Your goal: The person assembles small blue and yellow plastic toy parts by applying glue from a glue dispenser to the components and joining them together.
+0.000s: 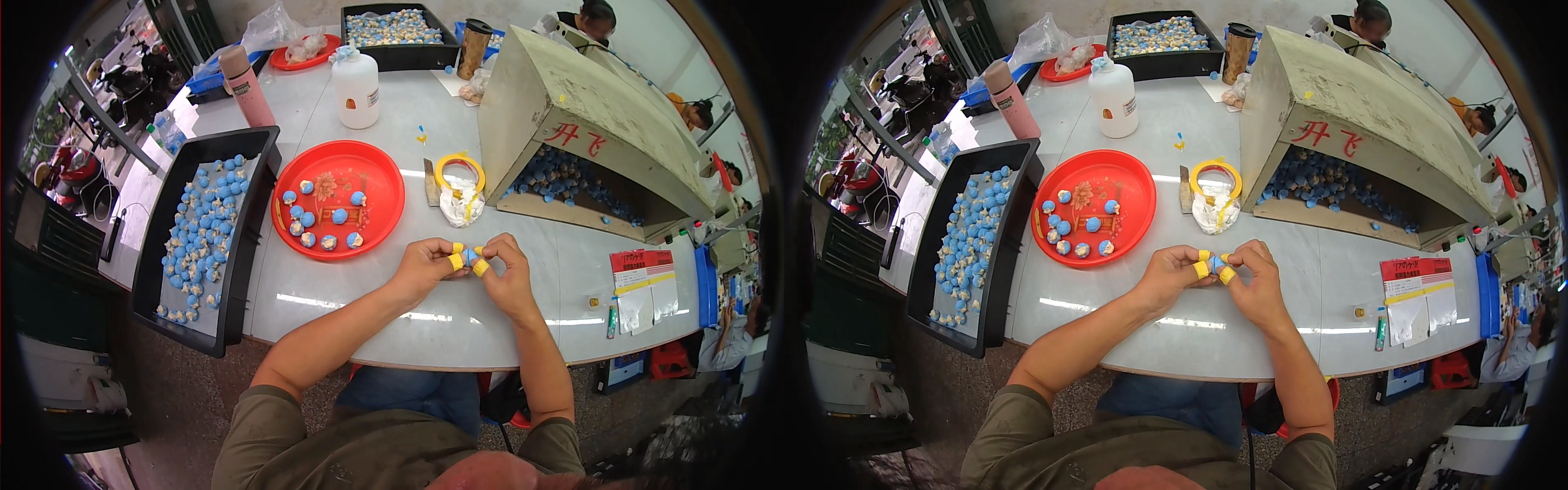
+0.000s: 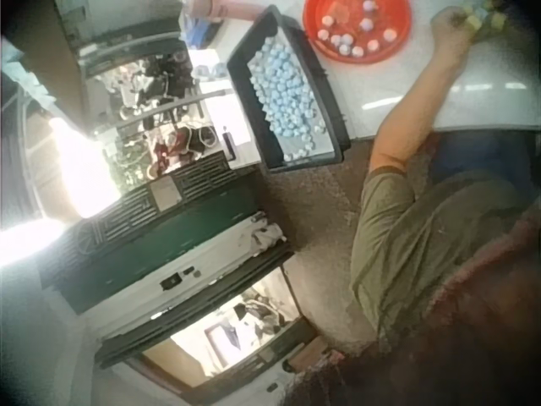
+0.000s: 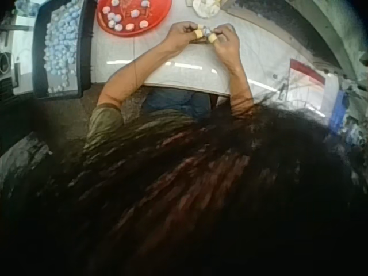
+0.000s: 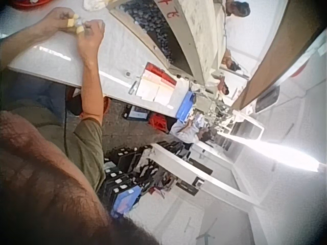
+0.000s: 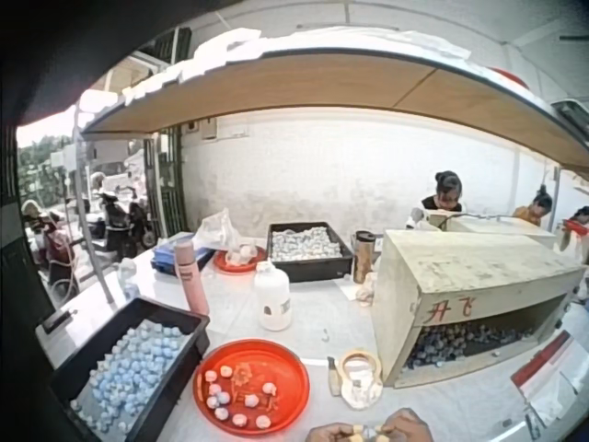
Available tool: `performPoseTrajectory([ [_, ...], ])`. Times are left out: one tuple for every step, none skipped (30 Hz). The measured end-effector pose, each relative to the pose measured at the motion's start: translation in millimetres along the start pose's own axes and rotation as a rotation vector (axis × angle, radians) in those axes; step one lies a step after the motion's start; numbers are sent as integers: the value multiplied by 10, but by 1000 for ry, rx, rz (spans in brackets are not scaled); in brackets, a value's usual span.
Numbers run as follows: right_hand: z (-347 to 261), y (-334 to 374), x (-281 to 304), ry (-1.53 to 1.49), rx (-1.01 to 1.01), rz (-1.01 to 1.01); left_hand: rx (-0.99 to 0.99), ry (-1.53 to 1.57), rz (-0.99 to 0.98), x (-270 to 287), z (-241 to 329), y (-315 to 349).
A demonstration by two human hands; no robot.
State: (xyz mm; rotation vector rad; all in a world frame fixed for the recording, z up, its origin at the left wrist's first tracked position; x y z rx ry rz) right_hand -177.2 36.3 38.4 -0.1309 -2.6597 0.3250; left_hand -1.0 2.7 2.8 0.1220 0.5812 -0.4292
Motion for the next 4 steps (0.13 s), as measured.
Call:
performPoseTrajectory([
  [-1,-1,-4,20,5,-3,0,-1,2,2,1,5],
  [5,-1,-8,19,5,-5,-15,-23,2,0,-1,8],
  [16,-1,-14,22,6,-18,-29,-46,2,-3,-5,10],
  [29,4,-11,28,5,-29,-28,-45,2,-3,-7,12],
])
Point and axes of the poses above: each hand's wrist, its own y-axis away from the middle knuckle, its own x-axis out of the back of the hand, z = x × y, the point moved 1 cm from there along -y, towards the middle knuckle, and after that the axes turned 11 degrees about -x, right-handed, at the moved point
